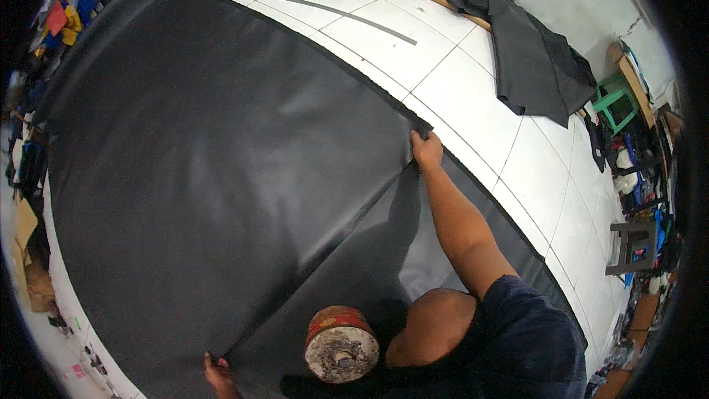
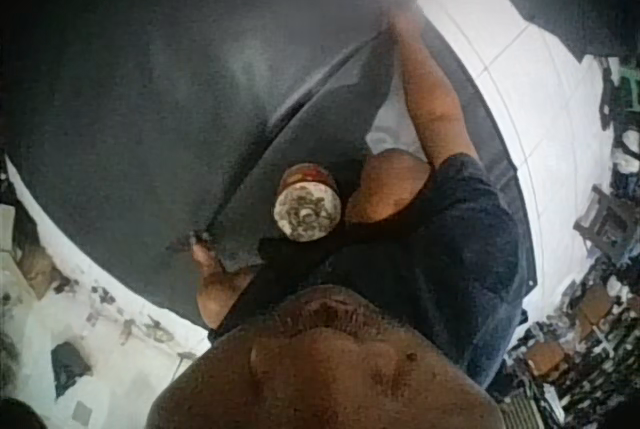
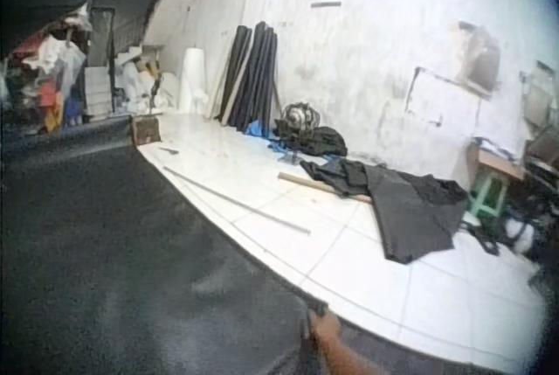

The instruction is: The person cuts fabric with scissors and folds the cut sheets by hand, flattening the layers with a round weight.

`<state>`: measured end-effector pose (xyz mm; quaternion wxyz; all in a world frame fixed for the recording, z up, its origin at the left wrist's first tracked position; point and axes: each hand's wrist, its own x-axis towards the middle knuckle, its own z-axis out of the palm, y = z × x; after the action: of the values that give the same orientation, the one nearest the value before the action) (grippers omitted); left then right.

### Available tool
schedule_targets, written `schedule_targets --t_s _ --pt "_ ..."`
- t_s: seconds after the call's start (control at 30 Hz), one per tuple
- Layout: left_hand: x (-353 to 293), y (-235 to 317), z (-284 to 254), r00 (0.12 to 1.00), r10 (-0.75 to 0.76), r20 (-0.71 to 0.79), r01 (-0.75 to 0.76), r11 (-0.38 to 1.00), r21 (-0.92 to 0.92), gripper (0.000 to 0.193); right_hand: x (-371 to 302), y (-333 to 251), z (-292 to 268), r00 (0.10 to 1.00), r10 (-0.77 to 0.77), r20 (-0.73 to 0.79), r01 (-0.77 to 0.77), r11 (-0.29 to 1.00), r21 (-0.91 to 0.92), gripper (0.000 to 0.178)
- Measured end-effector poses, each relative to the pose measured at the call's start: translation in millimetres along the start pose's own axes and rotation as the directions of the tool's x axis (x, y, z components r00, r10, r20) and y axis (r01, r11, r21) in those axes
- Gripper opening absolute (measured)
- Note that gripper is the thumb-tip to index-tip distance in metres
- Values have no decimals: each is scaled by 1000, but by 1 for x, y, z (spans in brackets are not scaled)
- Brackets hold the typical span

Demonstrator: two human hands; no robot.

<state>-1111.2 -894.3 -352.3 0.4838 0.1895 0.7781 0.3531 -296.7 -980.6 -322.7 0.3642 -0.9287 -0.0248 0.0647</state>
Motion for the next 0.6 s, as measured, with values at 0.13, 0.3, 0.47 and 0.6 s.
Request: schedule_targets --t_s 0.13,0.3,0.47,0.6 --pt "-10 -5 7 999 -3 40 4 1000 -16 48 26 19 14 994 32 -107 -41 995 -86 61" --pt "-33 6 22 1000 14 -20 -14 1000 -10 50 38 29 14 989 75 -128 -78 997 -22 46" --pt "-35 15 19 1000 26 -12 -27 990 -138 55 37 29 13 992 49 -114 -56 997 -55 47" --pt "13 -7 -15 986 166 -9 -167 985 -45 54 51 40 9 986 22 -163 -21 1000 10 46"
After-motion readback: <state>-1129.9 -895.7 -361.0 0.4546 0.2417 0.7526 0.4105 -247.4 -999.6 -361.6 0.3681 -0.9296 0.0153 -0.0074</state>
